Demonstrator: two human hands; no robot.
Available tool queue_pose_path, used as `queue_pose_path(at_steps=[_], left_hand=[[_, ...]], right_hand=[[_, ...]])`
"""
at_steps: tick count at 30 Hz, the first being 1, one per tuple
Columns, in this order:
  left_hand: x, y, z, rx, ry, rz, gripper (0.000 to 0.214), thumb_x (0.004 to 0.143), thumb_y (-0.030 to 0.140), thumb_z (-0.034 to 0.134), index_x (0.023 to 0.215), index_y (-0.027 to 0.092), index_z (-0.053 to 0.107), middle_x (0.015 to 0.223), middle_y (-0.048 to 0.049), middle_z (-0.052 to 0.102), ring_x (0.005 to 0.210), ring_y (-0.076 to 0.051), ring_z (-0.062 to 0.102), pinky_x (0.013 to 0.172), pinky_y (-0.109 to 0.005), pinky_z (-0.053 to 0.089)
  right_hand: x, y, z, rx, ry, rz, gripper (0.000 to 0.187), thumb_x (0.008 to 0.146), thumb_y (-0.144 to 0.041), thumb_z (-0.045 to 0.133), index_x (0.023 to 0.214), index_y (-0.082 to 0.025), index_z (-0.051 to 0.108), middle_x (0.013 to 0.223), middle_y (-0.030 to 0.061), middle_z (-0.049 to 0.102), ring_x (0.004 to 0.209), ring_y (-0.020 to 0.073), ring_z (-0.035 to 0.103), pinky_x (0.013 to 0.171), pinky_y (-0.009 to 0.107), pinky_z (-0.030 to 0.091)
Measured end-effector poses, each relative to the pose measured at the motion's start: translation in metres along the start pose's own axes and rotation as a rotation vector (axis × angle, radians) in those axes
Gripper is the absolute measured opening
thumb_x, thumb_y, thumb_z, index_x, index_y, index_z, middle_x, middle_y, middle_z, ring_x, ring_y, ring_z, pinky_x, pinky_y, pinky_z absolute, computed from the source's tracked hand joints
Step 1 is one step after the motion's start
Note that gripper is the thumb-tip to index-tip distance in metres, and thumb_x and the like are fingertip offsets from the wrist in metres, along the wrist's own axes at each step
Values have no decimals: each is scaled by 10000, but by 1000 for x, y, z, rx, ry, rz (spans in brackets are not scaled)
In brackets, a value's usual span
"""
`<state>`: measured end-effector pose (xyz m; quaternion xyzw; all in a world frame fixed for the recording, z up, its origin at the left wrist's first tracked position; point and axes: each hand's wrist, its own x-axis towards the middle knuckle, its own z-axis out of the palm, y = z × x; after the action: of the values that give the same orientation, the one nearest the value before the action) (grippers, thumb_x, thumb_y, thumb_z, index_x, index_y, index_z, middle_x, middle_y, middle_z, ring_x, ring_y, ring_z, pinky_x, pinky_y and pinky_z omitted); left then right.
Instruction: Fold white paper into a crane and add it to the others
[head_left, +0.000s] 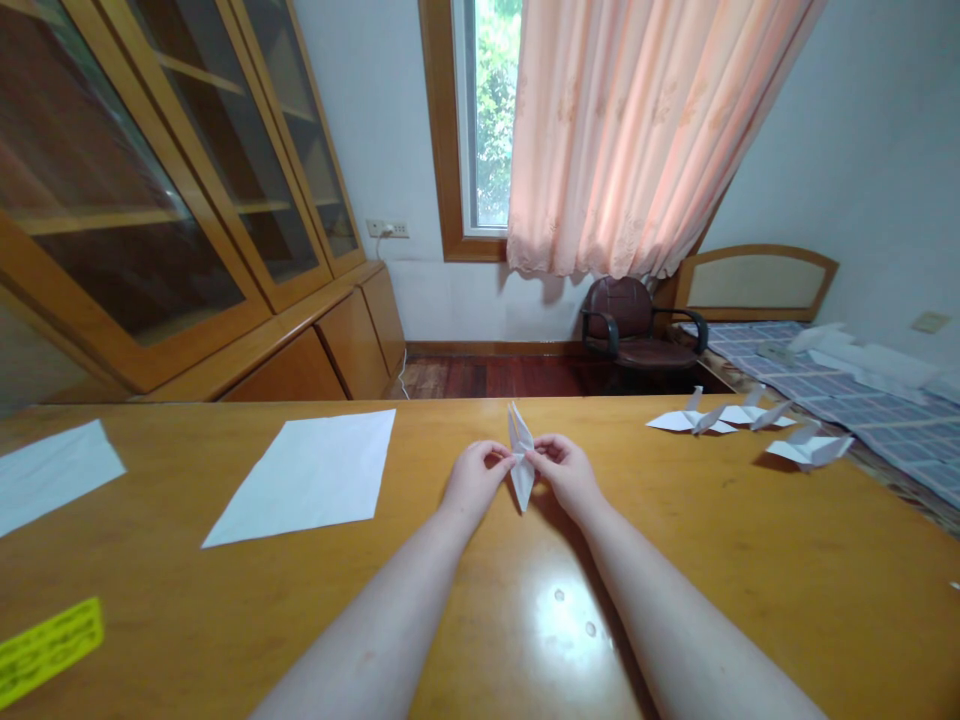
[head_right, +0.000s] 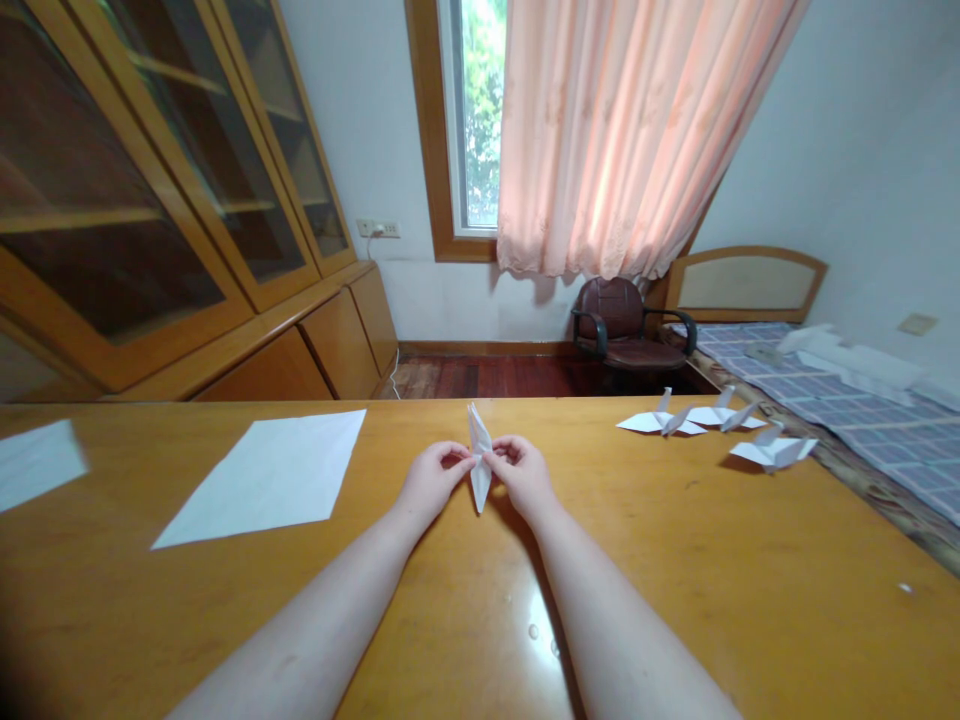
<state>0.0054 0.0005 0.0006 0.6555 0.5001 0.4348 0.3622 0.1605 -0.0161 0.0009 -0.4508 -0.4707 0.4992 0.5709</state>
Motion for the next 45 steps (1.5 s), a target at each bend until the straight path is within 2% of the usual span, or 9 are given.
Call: queue_pose_path(at_steps=[4, 9, 13, 19, 24, 27, 34, 40, 45], left_hand=[[-1, 3, -1, 49, -91, 77, 153, 772, 280, 586, 788, 181, 701, 851, -57, 685, 840, -204, 613, 791, -320, 458], [-4, 7, 0, -142, -220, 81, 323, 870, 381, 459, 860, 158, 692, 873, -62, 702, 838, -204, 626, 786, -307, 462], [-4, 7, 1, -206, -200, 32, 303, 831, 399, 530, 895, 141, 677, 889, -69, 705, 842, -211, 635, 788, -305, 471], [-3, 7, 2, -218, -152, -30, 267, 768, 340, 599, 926, 133, 660, 891, -82, 702, 820, -208, 643, 765, -301, 487], [-4, 10, 2, -265, -118, -87, 205, 789, 290, 547, 890, 144, 649, 835, -59, 700, 791, -198, 644, 737, -295, 490], [-4, 9, 5, -377, -131, -102, 223, 778, 254, 563, 951, 136, 640, 859, -69, 696, 820, -197, 647, 755, -294, 491], [-6, 5, 8, -496, -146, -120, 687, 767, 253, 611, 1391, 202, 328, 743, 11, 654, 699, -135, 634, 678, -244, 478], [-5, 4, 10, -618, -158, -115, 605, 749, 253, 617, 1321, 186, 432, 771, -3, 646, 712, -130, 627, 674, -236, 476], [-4, 5, 10, -575, -114, -155, 359, 729, 281, 634, 1061, 151, 595, 802, -41, 669, 713, -146, 627, 636, -239, 482]], right_hand=[[-1, -1, 0, -54, -42, -8, 294, 626, -372, 746, 810, -161, 656, 661, 30, 659, 586, 147, 591, 591, 291, 493], [-2, -2, 0, -71, -83, -33, 325, 667, -393, 707, 892, -159, 704, 741, 60, 700, 624, 161, 608, 632, 311, 498], [-4, -3, -1, -124, -128, -52, 336, 714, -404, 658, 946, -170, 722, 783, 70, 723, 650, 185, 633, 663, 346, 507], [-6, -5, -2, -198, -181, -154, 265, 753, -357, 630, 943, -202, 730, 1051, 90, 697, 1007, 254, 622, 938, 422, 430], [-5, -7, -3, -361, 8, -210, 245, 719, -332, 652, 910, -198, 726, 908, 83, 705, 776, 203, 622, 786, 376, 490], [-1, -5, -5, -393, 132, -244, 343, 667, -302, 694, 1001, -222, 689, 988, 67, 667, 759, 173, 577, 748, 342, 486], [1, 2, 0, -57, -23, -87, 527, 681, -293, 682, 1191, -220, 572, 1115, 87, 639, 824, 175, 614, 744, 339, 507], [1, 3, -1, -60, 10, -76, 407, 674, -294, 684, 1069, -204, 650, 988, 69, 686, 768, 174, 621, 739, 341, 496], [2, 4, -3, -115, 8, -113, 181, 690, -278, 651, 833, -186, 711, 844, 55, 706, 790, 190, 620, 792, 341, 469]])
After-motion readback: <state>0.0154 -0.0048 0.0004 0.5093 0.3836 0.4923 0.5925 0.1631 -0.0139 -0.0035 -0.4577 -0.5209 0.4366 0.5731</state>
